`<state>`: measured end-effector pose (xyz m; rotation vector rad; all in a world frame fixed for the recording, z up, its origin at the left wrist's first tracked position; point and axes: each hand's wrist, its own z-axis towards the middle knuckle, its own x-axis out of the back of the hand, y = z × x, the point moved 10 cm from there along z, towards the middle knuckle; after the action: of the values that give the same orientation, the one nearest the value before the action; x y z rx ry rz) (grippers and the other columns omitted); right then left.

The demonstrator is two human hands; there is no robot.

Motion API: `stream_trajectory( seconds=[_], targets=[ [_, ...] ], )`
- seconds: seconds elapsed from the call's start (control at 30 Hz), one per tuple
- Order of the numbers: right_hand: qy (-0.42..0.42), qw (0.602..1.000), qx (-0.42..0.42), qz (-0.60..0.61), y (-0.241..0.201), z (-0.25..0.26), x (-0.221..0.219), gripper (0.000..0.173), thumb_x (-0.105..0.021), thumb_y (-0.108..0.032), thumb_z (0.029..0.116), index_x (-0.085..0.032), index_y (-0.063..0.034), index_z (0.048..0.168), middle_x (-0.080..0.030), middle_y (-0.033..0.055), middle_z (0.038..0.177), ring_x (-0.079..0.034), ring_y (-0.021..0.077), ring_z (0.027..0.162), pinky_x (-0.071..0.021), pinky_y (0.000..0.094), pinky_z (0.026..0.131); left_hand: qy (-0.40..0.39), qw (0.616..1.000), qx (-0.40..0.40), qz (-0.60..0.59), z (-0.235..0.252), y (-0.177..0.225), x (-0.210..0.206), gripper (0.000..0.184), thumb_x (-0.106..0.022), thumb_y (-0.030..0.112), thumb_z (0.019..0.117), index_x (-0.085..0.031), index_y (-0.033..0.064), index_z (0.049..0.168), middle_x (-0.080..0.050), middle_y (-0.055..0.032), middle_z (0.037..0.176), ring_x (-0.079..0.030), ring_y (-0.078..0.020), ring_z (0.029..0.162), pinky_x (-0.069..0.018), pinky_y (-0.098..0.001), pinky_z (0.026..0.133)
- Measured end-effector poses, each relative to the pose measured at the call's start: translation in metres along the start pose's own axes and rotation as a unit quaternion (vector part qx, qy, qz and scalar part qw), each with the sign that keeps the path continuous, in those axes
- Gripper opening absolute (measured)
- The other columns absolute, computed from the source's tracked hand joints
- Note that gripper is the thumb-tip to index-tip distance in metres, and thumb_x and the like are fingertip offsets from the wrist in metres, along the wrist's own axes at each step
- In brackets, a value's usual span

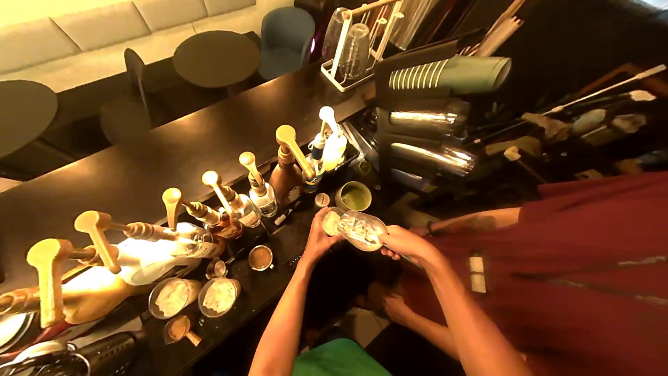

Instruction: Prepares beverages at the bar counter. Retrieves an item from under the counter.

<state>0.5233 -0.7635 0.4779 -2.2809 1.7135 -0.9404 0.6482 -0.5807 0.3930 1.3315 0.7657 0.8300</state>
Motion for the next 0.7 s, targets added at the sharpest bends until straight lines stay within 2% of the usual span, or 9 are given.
stream_trajectory(
  seconds=[0.27, 0.53, 0.7],
  targets=[
    [0.005, 0.998, -0.002, -0.057, -0.011, 0.002, 0.002, 0.022, -0.051, -0.024, 0.1033, -0.057, -0.0044, 0.111, -0.062, 0.004, 0.072, -0.058, 0.011, 0.053, -0.0503, 0.0268, 0.051, 0.005, 1.0, 0.003, 0.003, -0.001, 0.0, 0.001, 0.104, -0.094, 0.026, 0.0684, -0.038, 0.0005, 0.152, -0.049, -0.0195, 0.149, -0.051, -0.0245, 0.137, -0.0463, -0.0403, 0.115],
    [0.005, 0.999, -0.011, -0.031, 0.003, -0.002, 0.007, 0.02, -0.049, -0.021, 0.1041, -0.058, -0.0051, 0.114, -0.062, 0.0038, 0.072, -0.056, 0.0095, 0.051, -0.0482, 0.0244, 0.049, 0.015, 0.999, 0.02, 0.03, -0.006, 0.0, 0.006, 0.108, -0.095, 0.034, 0.0686, -0.036, 0.0012, 0.153, -0.049, -0.0188, 0.15, -0.052, -0.0214, 0.136, -0.0467, -0.0371, 0.114],
    [0.0, 1.0, 0.006, -0.019, 0.011, 0.0, 0.008, 0.021, -0.049, -0.019, 0.1037, -0.058, -0.006, 0.117, -0.063, 0.0042, 0.074, -0.056, 0.0094, 0.052, -0.0477, 0.0243, 0.049, 0.015, 1.0, 0.012, 0.023, -0.008, 0.0, 0.007, 0.108, -0.094, 0.032, 0.0695, -0.035, 0.0016, 0.154, -0.049, -0.0187, 0.15, -0.052, -0.0215, 0.136, -0.0471, -0.0373, 0.114]
  ],
)
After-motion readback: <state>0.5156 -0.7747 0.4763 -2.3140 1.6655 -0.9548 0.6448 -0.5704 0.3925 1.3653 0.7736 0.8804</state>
